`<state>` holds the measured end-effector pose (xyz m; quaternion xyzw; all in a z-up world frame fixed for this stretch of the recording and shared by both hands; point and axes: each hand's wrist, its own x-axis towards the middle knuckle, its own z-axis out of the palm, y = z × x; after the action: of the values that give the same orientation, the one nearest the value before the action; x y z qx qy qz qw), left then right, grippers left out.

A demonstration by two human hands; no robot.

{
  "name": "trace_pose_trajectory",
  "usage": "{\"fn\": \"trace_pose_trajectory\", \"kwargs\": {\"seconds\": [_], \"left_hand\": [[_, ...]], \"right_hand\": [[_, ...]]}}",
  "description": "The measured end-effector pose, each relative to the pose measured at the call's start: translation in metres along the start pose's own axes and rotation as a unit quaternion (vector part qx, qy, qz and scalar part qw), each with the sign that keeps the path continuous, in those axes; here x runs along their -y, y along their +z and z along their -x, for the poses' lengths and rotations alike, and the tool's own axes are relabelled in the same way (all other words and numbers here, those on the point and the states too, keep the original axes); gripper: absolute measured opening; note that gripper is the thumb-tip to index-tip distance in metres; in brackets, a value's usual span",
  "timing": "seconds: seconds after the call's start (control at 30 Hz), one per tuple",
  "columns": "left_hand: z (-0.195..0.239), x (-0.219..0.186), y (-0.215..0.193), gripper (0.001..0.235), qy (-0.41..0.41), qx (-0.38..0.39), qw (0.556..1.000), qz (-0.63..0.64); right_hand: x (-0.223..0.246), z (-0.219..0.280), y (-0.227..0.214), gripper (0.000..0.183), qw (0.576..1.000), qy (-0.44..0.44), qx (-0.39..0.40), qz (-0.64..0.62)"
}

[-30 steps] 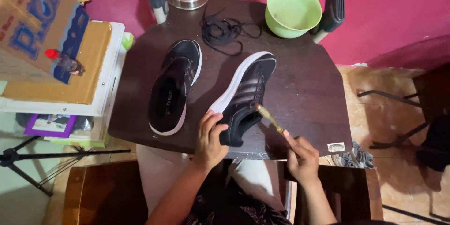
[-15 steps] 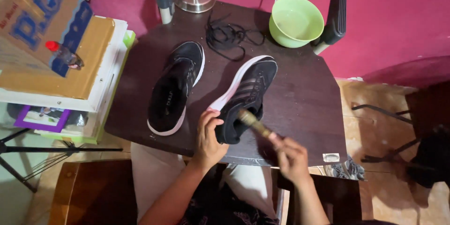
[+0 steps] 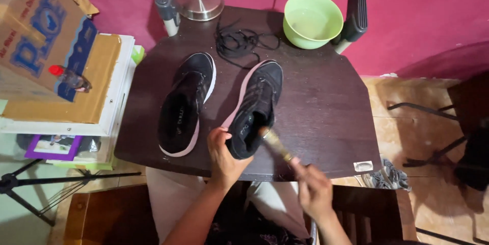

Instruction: The person scrubs a black sneaker with a toothbrush dipped in a bowl of water. They repeatedly dip the brush and scrub the upper and side panels of the shoe while holding it on a table.

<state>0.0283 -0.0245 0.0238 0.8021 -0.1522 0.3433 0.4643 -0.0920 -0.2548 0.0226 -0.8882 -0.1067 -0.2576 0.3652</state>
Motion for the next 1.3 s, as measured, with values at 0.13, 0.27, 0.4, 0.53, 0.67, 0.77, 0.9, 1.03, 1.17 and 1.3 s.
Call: {"fn": "trace_pose_trajectory", "kwargs": {"seconds": [0.13, 0.27, 0.4, 0.53, 0.67, 0.77, 0.9, 1.03, 1.17, 1.3], "left_hand": [[0.005, 0.014, 0.003, 0.083, -0.014, -0.004, 1.000, 0.003], [0.010, 0.020, 0.005, 0.084, -0.024, -0.003, 1.000, 0.012], [0.013, 0.028, 0.003, 0.091, -0.068, 0.002, 0.997, 0.039], [0.002, 0.017, -0.005, 0.085, -0.063, 0.004, 0.997, 0.040], [0.004, 0.020, 0.001, 0.082, -0.068, -0.004, 0.996, 0.050], [0.005, 0.023, 0.004, 0.085, -0.078, -0.028, 0.995, 0.054], [-0.001, 0.013, -0.005, 0.083, -0.092, 0.014, 0.995, 0.035], [0.004, 0.019, 0.000, 0.087, -0.131, 0.009, 0.990, 0.049], [0.003, 0.020, -0.006, 0.088, -0.169, 0.039, 0.984, 0.044], [0.001, 0.018, -0.010, 0.090, -0.263, 0.071, 0.958, 0.087]], "right_hand": [[-0.021, 0.008, 0.005, 0.057, 0.997, -0.024, 0.053, 0.055], [-0.047, 0.007, 0.004, 0.066, 0.996, -0.037, -0.027, 0.080], [-0.055, -0.007, 0.011, 0.062, 0.996, -0.003, 0.058, 0.075], [-0.054, -0.023, 0.000, 0.066, 0.995, -0.016, -0.032, 0.094], [-0.055, -0.028, 0.011, 0.050, 0.996, -0.078, 0.023, 0.036], [-0.067, -0.029, -0.004, 0.050, 1.000, -0.009, -0.019, 0.010], [-0.044, -0.019, -0.002, 0.061, 0.998, -0.002, -0.020, 0.058], [-0.038, 0.004, 0.032, 0.058, 0.992, -0.034, 0.081, -0.089], [-0.041, -0.005, 0.024, 0.047, 0.997, -0.062, 0.018, -0.050], [-0.043, -0.004, 0.034, 0.028, 0.989, -0.053, 0.079, -0.110]]}}
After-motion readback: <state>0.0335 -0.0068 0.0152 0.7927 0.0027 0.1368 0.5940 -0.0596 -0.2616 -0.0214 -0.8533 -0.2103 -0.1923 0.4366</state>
